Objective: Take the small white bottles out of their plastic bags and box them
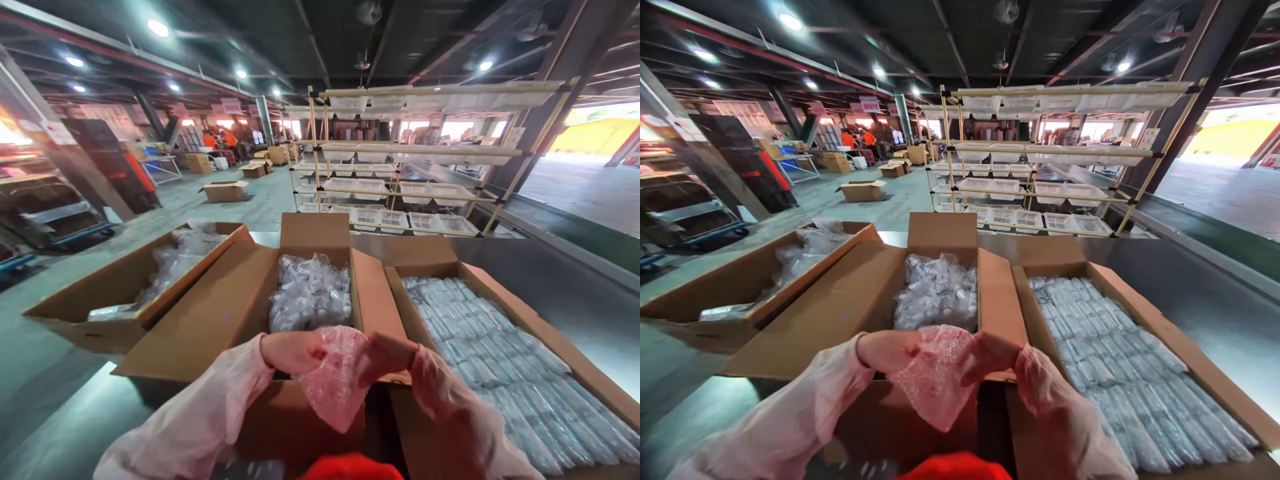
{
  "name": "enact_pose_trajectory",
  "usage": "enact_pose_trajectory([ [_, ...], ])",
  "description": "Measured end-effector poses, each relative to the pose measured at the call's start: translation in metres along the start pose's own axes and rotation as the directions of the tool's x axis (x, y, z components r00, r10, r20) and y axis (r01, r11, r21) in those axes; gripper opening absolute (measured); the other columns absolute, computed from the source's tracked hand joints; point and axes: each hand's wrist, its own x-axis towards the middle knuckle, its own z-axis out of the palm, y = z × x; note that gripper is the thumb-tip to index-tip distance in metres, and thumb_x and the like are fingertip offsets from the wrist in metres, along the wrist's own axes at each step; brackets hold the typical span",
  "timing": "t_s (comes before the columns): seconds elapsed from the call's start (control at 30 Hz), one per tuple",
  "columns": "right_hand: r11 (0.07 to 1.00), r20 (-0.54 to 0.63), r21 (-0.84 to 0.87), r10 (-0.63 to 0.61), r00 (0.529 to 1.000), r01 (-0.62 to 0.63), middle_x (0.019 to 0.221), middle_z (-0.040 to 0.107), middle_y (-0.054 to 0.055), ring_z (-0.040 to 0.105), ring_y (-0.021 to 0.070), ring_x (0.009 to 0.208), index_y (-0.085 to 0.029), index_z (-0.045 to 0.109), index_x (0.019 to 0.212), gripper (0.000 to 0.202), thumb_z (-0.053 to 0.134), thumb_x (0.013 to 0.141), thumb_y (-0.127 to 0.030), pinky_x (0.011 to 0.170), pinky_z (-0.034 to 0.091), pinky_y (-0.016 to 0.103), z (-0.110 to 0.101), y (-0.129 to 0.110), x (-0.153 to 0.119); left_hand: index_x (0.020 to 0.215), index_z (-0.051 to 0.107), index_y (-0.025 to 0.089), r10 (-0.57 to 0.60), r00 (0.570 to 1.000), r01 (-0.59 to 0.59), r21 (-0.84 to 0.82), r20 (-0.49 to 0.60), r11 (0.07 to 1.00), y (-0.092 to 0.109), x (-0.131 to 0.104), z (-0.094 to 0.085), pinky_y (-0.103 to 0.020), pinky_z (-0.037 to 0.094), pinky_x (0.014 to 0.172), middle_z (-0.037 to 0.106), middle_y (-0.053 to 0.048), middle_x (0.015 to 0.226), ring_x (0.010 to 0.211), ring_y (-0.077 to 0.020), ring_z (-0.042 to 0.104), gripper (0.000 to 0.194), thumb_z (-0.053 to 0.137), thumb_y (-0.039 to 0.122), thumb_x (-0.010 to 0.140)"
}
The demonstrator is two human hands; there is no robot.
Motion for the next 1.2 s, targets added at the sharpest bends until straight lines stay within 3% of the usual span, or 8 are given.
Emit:
enact_pose_trajectory([
  [0.1,0.986,0.182,0.149,0.043,0.982,-0.07,0.049,0.061,-0.005,0.06,0.0079,0.046,-0.011,0.065,0.057,0.037,0.062,0.08,-0.04,0.042,0.048,0.015,0.011,0.01,-0.019,0.129,0.054,0.027,0.066,0.956,-0.139,-0.241,-0.287,0.96,0.004,-0.026,-0.027,-0.045,0.049,0.09,0.068,-0.01,0.114,0.101,-0.0281,0.067,0.058,0.072,0.028,0.073],
  [0.2,0.769,0.455,0.457,0.23,0.86,-0.447,0.057,0.065,0.0,0.062,0.0127,0.048,-0.011,0.07,0.068,0.03,0.074,0.067,-0.041,0.04,0.05,0.02,0.019,0.023,-0.031,0.129,0.054,0.025,0.238,0.756,-0.445,-0.213,-0.61,0.87,-0.018,-0.025,-0.036,-0.037,0.045,0.095,0.066,-0.009,0.119,0.111,-0.0245,0.062,0.068,0.079,0.027,0.066],
  [0.23,0.635,0.508,0.53,0.294,0.81,-0.562,0.062,0.067,0.002,0.062,0.0144,0.051,-0.011,0.071,0.073,0.033,0.077,0.062,-0.041,0.043,0.051,0.023,0.02,0.025,-0.032,0.122,0.06,0.022,0.256,0.742,-0.454,-0.183,-0.62,0.872,-0.031,-0.016,-0.032,-0.033,0.046,0.093,0.068,-0.009,0.115,0.108,-0.0233,0.062,0.066,0.083,0.025,0.061],
  [0.33,0.433,0.52,0.635,0.372,0.769,-0.639,0.071,0.068,0.003,0.061,0.0161,0.059,-0.013,0.071,0.086,0.045,0.084,0.052,-0.038,0.053,0.052,0.027,0.021,0.023,-0.032,0.103,0.071,0.013,0.18,0.897,-0.28,-0.203,-0.403,0.938,-0.076,0.025,-0.005,-0.031,0.05,0.079,0.073,-0.009,0.095,0.085,-0.0211,0.066,0.055,0.087,0.03,0.053],
  [0.57,0.679,0.349,0.527,0.375,0.859,-0.511,0.074,0.064,0.001,0.059,0.0175,0.069,-0.015,0.065,0.075,0.029,0.079,0.06,-0.035,0.061,0.049,0.027,0.009,0.002,-0.032,0.043,0.063,0.015,0.376,0.733,-0.483,-0.044,-0.567,0.875,-0.114,0.058,0.009,-0.028,0.044,0.055,0.058,-0.001,0.048,0.048,-0.0119,0.05,0.039,0.082,0.045,0.057],
  [0.73,0.369,0.559,0.565,0.487,0.671,-0.738,0.075,0.068,0.003,0.063,0.0169,0.059,-0.016,0.058,0.102,0.048,0.063,0.074,-0.055,0.052,0.05,0.027,0.015,-0.002,-0.029,0.083,0.075,0.017,0.628,0.711,-0.473,0.444,-0.317,0.761,-0.09,0.041,0.003,-0.034,0.049,0.082,0.072,-0.01,0.09,0.087,-0.0243,0.064,0.023,0.078,0.034,0.067],
  [1.0,0.524,0.347,0.752,0.2,0.916,-0.399,0.105,0.067,0.009,0.063,0.0228,0.095,-0.02,0.061,0.104,0.043,0.07,0.074,-0.049,0.084,0.05,0.037,0.02,0.007,-0.033,0.068,0.071,0.015,0.56,0.516,-0.436,0.365,-0.648,0.823,-0.102,0.057,-0.002,-0.026,0.048,0.065,0.064,-0.007,0.077,0.072,-0.0173,0.058,0.025,0.075,0.039,0.069],
  [1.2,0.903,0.134,0.426,-0.001,0.991,-0.057,0.105,0.061,0.009,0.06,0.0198,0.097,-0.021,0.059,0.1,0.031,0.071,0.073,-0.025,0.084,0.048,0.032,0.022,0.003,-0.041,0.068,0.071,0.014,0.411,0.643,-0.42,0.151,-0.646,0.895,-0.103,0.066,-0.008,-0.024,0.044,0.059,0.053,-0.002,0.068,0.065,-0.0137,0.051,0.021,0.073,0.035,0.072],
])
